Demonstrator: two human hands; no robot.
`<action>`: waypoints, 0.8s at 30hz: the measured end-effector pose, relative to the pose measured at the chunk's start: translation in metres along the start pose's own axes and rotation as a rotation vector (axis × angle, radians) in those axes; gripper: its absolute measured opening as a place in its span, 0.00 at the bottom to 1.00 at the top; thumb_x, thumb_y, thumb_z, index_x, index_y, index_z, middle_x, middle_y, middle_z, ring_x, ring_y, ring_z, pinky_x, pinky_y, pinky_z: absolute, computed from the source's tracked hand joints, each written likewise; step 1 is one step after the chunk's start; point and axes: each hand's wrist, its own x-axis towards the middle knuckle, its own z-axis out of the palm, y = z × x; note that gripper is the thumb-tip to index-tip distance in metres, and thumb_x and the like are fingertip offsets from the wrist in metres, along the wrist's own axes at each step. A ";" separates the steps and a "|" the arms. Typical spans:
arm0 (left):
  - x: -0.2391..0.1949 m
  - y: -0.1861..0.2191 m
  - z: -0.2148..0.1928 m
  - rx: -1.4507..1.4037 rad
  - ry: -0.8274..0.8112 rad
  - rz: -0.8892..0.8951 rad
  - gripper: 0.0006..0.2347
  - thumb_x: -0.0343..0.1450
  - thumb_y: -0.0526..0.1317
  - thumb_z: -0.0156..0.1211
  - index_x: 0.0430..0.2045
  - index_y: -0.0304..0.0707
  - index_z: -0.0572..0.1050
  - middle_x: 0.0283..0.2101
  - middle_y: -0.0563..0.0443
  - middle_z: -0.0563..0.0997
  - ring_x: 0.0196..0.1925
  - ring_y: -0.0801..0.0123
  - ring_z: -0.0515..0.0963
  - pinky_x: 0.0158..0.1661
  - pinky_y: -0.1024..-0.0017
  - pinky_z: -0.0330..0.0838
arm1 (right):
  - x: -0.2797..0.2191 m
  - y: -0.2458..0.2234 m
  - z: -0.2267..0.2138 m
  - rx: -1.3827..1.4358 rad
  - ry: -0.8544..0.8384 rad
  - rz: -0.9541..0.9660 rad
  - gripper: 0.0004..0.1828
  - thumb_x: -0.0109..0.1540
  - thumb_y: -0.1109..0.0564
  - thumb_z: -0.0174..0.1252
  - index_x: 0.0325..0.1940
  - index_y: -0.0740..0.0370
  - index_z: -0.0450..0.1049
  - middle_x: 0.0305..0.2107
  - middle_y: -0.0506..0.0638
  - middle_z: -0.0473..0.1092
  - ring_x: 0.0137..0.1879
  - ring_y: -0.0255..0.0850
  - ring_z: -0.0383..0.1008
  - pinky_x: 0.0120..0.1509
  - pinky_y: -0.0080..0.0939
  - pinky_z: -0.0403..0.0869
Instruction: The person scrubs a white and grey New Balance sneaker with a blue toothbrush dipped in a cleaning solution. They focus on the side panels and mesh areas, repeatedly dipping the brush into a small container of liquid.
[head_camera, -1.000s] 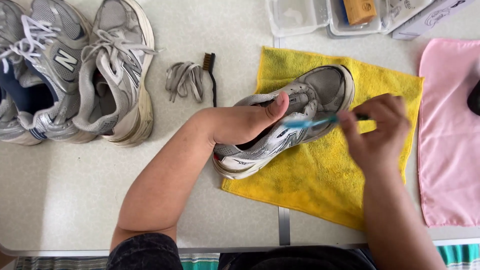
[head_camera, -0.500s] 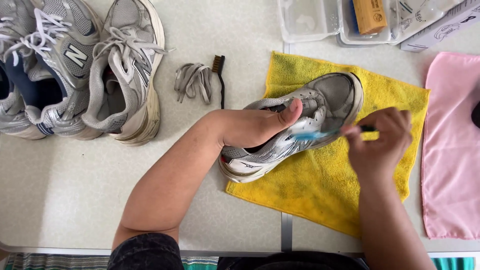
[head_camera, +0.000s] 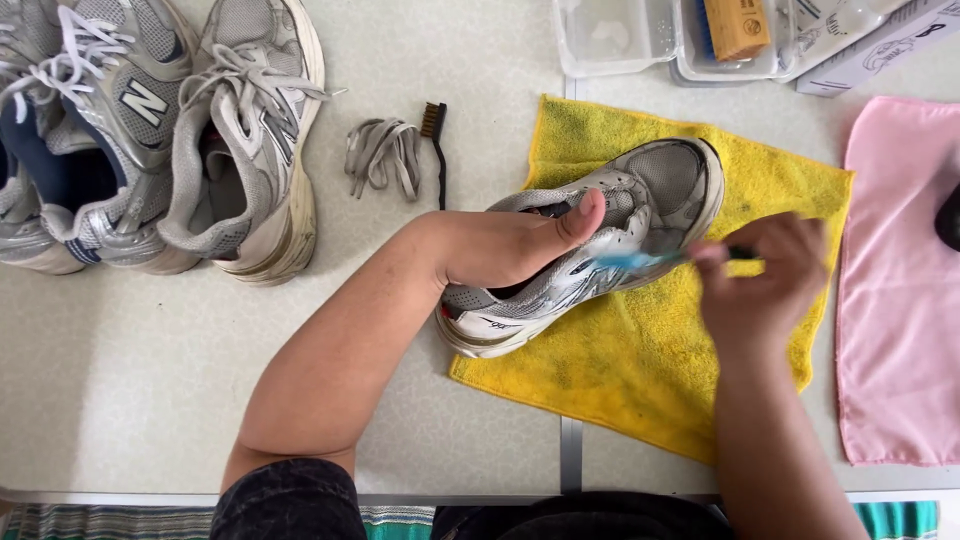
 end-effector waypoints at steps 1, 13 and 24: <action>-0.001 0.003 0.000 0.002 0.005 0.004 0.63 0.43 0.76 0.05 0.71 0.35 0.56 0.79 0.48 0.52 0.77 0.59 0.56 0.63 0.70 0.57 | 0.000 -0.006 0.000 -0.002 0.003 -0.006 0.32 0.64 0.34 0.64 0.28 0.66 0.71 0.28 0.53 0.69 0.37 0.47 0.65 0.51 0.51 0.62; -0.005 0.010 0.001 0.026 0.017 -0.132 0.57 0.42 0.71 0.05 0.43 0.29 0.80 0.52 0.42 0.81 0.62 0.67 0.75 0.62 0.74 0.61 | -0.005 -0.002 -0.003 -0.028 -0.013 0.033 0.20 0.62 0.60 0.82 0.31 0.68 0.75 0.31 0.54 0.71 0.40 0.49 0.67 0.51 0.51 0.62; 0.024 -0.039 0.001 0.015 -0.021 0.321 0.56 0.62 0.75 0.00 0.71 0.18 0.49 0.70 0.15 0.59 0.65 0.31 0.72 0.58 0.54 0.67 | -0.006 -0.036 -0.002 0.102 -0.085 -0.034 0.36 0.59 0.24 0.67 0.25 0.60 0.72 0.24 0.49 0.65 0.37 0.45 0.64 0.49 0.44 0.63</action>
